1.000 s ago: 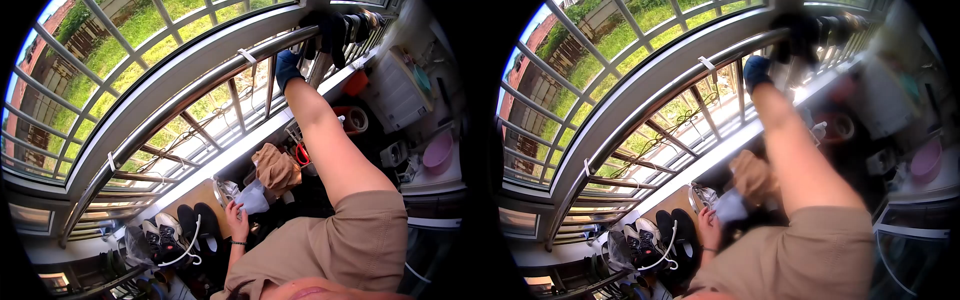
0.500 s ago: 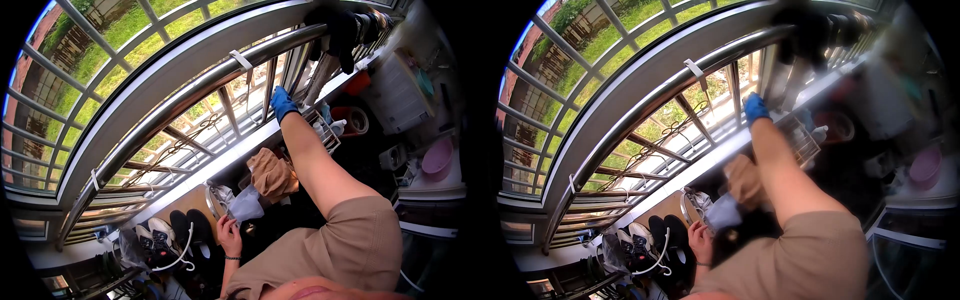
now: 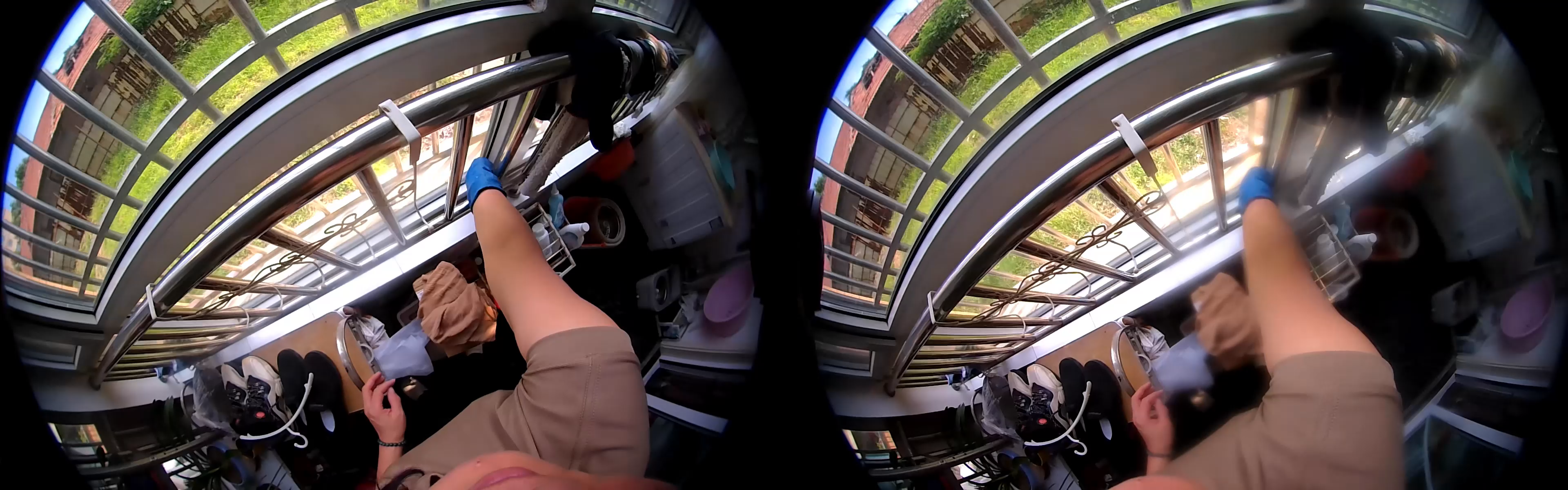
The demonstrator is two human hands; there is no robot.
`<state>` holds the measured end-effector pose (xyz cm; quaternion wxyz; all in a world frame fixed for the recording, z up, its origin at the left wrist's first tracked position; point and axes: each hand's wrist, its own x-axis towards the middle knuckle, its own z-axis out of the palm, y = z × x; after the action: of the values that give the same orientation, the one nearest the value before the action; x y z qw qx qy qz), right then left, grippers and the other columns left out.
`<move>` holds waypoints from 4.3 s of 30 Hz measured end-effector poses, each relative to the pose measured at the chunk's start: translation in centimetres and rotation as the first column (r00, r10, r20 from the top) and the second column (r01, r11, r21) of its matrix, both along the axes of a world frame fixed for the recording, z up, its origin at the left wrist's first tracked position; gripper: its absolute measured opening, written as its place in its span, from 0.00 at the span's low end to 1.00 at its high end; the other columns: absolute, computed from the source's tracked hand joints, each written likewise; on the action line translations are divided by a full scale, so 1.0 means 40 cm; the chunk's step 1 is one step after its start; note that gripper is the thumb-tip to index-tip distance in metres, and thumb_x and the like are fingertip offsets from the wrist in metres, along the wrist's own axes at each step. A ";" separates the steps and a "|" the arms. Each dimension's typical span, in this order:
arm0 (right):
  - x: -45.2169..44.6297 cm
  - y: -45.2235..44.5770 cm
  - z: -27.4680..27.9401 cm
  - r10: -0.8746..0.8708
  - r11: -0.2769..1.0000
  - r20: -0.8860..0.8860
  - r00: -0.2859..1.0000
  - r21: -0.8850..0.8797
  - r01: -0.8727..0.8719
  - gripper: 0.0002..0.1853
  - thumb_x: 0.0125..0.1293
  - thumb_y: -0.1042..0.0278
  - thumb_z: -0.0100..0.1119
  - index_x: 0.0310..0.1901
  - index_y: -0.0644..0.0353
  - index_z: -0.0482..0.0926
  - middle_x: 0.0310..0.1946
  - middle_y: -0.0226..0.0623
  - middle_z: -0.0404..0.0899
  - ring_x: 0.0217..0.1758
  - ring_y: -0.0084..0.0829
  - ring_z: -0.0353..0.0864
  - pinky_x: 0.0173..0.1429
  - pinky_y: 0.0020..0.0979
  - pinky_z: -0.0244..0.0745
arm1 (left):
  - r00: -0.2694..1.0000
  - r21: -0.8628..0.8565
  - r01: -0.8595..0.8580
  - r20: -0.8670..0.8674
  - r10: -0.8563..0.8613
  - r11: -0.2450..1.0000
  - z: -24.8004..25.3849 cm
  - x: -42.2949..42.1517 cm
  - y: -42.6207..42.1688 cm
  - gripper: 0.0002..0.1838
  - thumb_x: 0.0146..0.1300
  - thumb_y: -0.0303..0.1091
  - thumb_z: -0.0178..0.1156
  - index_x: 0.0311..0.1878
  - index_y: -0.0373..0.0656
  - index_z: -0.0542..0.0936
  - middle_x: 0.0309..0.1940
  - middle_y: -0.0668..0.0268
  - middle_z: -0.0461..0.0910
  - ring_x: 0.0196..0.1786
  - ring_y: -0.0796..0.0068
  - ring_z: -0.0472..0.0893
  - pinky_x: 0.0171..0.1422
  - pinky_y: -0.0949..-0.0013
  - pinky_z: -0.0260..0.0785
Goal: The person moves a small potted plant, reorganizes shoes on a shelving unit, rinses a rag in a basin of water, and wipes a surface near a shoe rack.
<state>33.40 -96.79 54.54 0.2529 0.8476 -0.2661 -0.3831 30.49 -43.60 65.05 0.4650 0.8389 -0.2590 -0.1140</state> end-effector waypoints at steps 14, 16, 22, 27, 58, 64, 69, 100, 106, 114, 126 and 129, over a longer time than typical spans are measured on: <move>-0.016 0.048 0.198 -0.498 0.849 0.803 -0.328 0.374 -0.373 0.12 0.67 0.65 0.54 0.49 0.56 0.78 0.43 0.32 0.80 0.41 0.24 0.77 0.40 0.30 0.74 | 0.991 -0.195 0.018 0.135 0.009 0.981 0.035 0.015 0.254 0.06 0.57 0.21 0.59 0.39 0.37 0.81 0.49 0.55 0.76 0.47 0.57 0.81 0.52 0.64 0.72; -0.084 0.119 0.165 -0.731 0.673 0.545 -0.410 0.482 -0.561 0.12 0.68 0.65 0.54 0.50 0.59 0.76 0.43 0.32 0.80 0.41 0.22 0.76 0.42 0.27 0.75 | 0.988 -0.174 -0.037 0.141 0.062 0.984 0.021 0.010 0.363 0.06 0.57 0.21 0.59 0.38 0.38 0.81 0.49 0.56 0.76 0.47 0.58 0.80 0.52 0.64 0.73; -0.449 0.374 -0.042 -0.941 0.337 0.244 -0.233 0.653 -0.678 0.17 0.69 0.62 0.56 0.55 0.61 0.74 0.49 0.38 0.79 0.46 0.30 0.80 0.49 0.35 0.79 | 0.960 -0.043 -0.200 0.192 0.205 0.979 -0.011 0.056 0.536 0.07 0.56 0.22 0.59 0.38 0.39 0.81 0.48 0.57 0.77 0.50 0.57 0.78 0.53 0.62 0.72; -0.479 0.677 0.033 -0.522 0.787 0.846 0.106 0.526 -0.322 0.24 0.71 0.58 0.52 0.61 0.65 0.69 0.60 0.50 0.71 0.62 0.43 0.72 0.67 0.46 0.69 | 0.912 0.013 -0.326 0.269 0.310 0.945 -0.041 0.104 0.597 0.06 0.57 0.24 0.58 0.37 0.40 0.81 0.43 0.58 0.79 0.49 0.55 0.78 0.53 0.60 0.71; 0.492 1.151 0.034 -0.845 0.007 0.215 0.489 0.919 -0.394 0.23 0.65 0.51 0.63 0.54 0.59 0.78 0.38 0.28 0.80 0.34 0.19 0.77 0.39 0.22 0.72 | 0.935 0.533 -0.331 0.295 0.196 0.779 -0.224 0.354 0.507 0.04 0.62 0.27 0.50 0.40 0.44 0.71 0.21 0.56 0.79 0.27 0.54 0.82 0.28 0.53 0.70; 0.564 1.257 0.028 -0.654 0.245 0.532 0.538 0.821 -0.515 0.25 0.66 0.61 0.58 0.61 0.66 0.70 0.47 0.42 0.80 0.45 0.34 0.78 0.49 0.36 0.74 | 0.954 0.376 -0.278 0.218 0.207 0.884 0.048 0.311 0.653 0.08 0.51 0.21 0.56 0.35 0.44 0.74 0.21 0.54 0.77 0.26 0.49 0.78 0.28 0.52 0.67; 0.666 1.413 -0.126 -0.062 0.379 0.912 0.405 0.397 -0.836 0.22 0.62 0.68 0.58 0.60 0.57 0.72 0.62 0.44 0.71 0.67 0.46 0.68 0.71 0.40 0.61 | 0.961 0.382 -0.272 0.160 0.226 0.883 0.161 0.281 0.746 0.11 0.51 0.21 0.61 0.40 0.41 0.78 0.25 0.52 0.80 0.30 0.47 0.80 0.32 0.55 0.70; 0.547 1.361 -0.178 -0.529 0.535 0.812 0.247 0.545 -0.645 0.22 0.55 0.83 0.54 0.54 0.57 0.76 0.56 0.48 0.75 0.61 0.49 0.72 0.67 0.41 0.67 | 0.912 0.261 -0.392 0.241 0.333 0.882 0.138 0.286 0.752 0.12 0.53 0.19 0.60 0.43 0.34 0.77 0.29 0.55 0.81 0.32 0.63 0.80 0.40 0.67 0.71; 0.287 1.545 -0.188 -0.435 0.267 0.880 0.193 0.331 -0.905 0.11 0.55 0.79 0.54 0.40 0.60 0.79 0.46 0.45 0.78 0.54 0.46 0.75 0.61 0.38 0.69 | 0.903 0.272 -0.424 0.194 0.383 0.864 0.153 0.302 0.744 0.13 0.52 0.18 0.58 0.43 0.34 0.78 0.31 0.50 0.82 0.36 0.52 0.84 0.43 0.62 0.73; 0.116 1.463 -0.022 -0.607 0.459 0.767 0.208 0.552 -0.697 0.10 0.54 0.81 0.55 0.38 0.60 0.80 0.37 0.48 0.80 0.42 0.50 0.79 0.48 0.40 0.75 | 0.958 0.212 -0.271 0.150 0.243 0.939 0.146 0.357 0.763 0.14 0.52 0.17 0.61 0.43 0.36 0.79 0.29 0.51 0.82 0.34 0.57 0.84 0.40 0.65 0.73; -0.098 1.698 -0.149 -0.575 0.430 0.708 0.410 0.688 -0.585 0.10 0.58 0.76 0.54 0.41 0.60 0.79 0.45 0.47 0.79 0.52 0.48 0.76 0.57 0.41 0.72 | 0.993 0.234 -0.080 0.099 0.058 0.969 0.114 0.417 0.712 0.13 0.53 0.24 0.58 0.43 0.38 0.80 0.32 0.48 0.82 0.37 0.47 0.83 0.41 0.59 0.74; -0.165 1.699 0.004 -0.700 0.336 0.484 0.525 0.872 -0.356 0.09 0.60 0.75 0.53 0.42 0.61 0.79 0.44 0.50 0.79 0.50 0.51 0.76 0.55 0.41 0.72 | 0.974 0.302 -0.039 0.224 -0.031 0.953 0.094 0.406 0.640 0.11 0.53 0.23 0.57 0.41 0.41 0.79 0.27 0.50 0.80 0.32 0.48 0.81 0.34 0.52 0.71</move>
<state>26.81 -28.82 54.71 -0.4814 0.8545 -0.1908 -0.0399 46.74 -17.98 68.80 0.2981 0.9085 -0.2876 -0.0554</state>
